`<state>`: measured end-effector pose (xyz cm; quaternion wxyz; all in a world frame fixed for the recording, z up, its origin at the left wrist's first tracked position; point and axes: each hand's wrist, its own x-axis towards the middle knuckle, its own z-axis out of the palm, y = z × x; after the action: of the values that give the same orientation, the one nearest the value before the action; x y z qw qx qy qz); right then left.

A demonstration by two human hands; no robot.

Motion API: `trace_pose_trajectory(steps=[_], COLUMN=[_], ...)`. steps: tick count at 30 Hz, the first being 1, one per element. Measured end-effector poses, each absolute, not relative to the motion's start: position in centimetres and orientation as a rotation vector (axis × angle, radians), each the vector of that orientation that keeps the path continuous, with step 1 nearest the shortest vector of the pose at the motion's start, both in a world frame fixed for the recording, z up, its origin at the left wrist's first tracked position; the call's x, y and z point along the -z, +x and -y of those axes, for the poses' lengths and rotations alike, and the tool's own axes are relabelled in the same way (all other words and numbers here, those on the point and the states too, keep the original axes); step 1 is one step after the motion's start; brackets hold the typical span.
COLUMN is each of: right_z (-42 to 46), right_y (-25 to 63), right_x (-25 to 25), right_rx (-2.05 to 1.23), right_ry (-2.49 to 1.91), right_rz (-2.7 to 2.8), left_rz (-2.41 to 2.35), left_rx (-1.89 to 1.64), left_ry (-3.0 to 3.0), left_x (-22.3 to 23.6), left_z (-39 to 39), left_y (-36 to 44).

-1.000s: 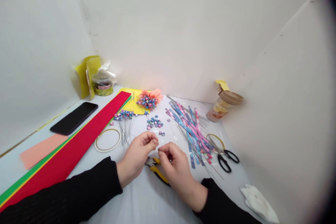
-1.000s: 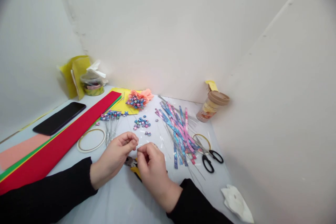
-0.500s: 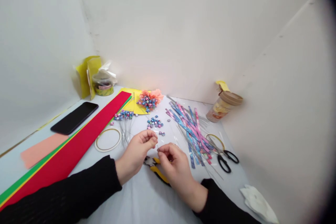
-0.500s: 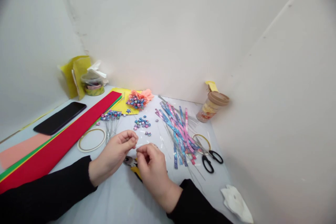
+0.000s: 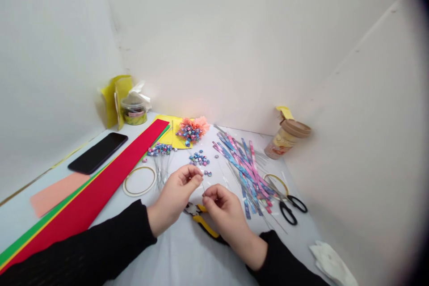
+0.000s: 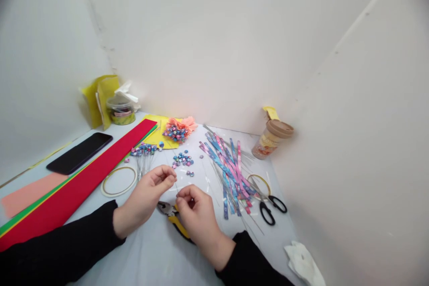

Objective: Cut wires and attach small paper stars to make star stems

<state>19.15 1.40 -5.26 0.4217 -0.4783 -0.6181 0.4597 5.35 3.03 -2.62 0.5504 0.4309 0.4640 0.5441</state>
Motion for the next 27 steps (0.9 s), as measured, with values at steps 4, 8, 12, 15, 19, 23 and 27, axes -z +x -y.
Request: trace_pose_trajectory(steps=[4,8,12,15,19,23,27], right_z=[-1.2,-1.0,-1.1,-1.2,-1.2,-1.4,-1.5], right_y=[19.3,19.4,19.4,19.3,19.3,19.2,19.1], right_x=[5.5,5.8,6.0,6.1,6.0,5.9,6.2], right_rx=[-0.99,-0.815,-0.765,-0.752,-0.792,-0.898,-0.938], right_ry=[-1.192,-1.219,-1.238,-1.237,-1.249,-1.276,-1.27], right_rz=[1.654,1.755,1.826,1.861,1.838,1.699,1.681], left_rz=[-1.133,-1.087,-1.059,-1.037,-1.024,-1.112,-1.226], left_rx=[-1.44,-1.536,-1.542,-1.532,-1.498,-1.345,-1.243], left_ry=[1.026,0.966,0.956,0.971,0.987,1.079,1.163], left_x=[1.9,1.6,1.5,1.6,1.7,1.9,2.3], left_z=[-3.4,-4.0,-3.9,-3.6,-3.7,-3.9,-4.0], left_y=[4.7,4.2,4.1,4.1,4.1,4.2,4.5])
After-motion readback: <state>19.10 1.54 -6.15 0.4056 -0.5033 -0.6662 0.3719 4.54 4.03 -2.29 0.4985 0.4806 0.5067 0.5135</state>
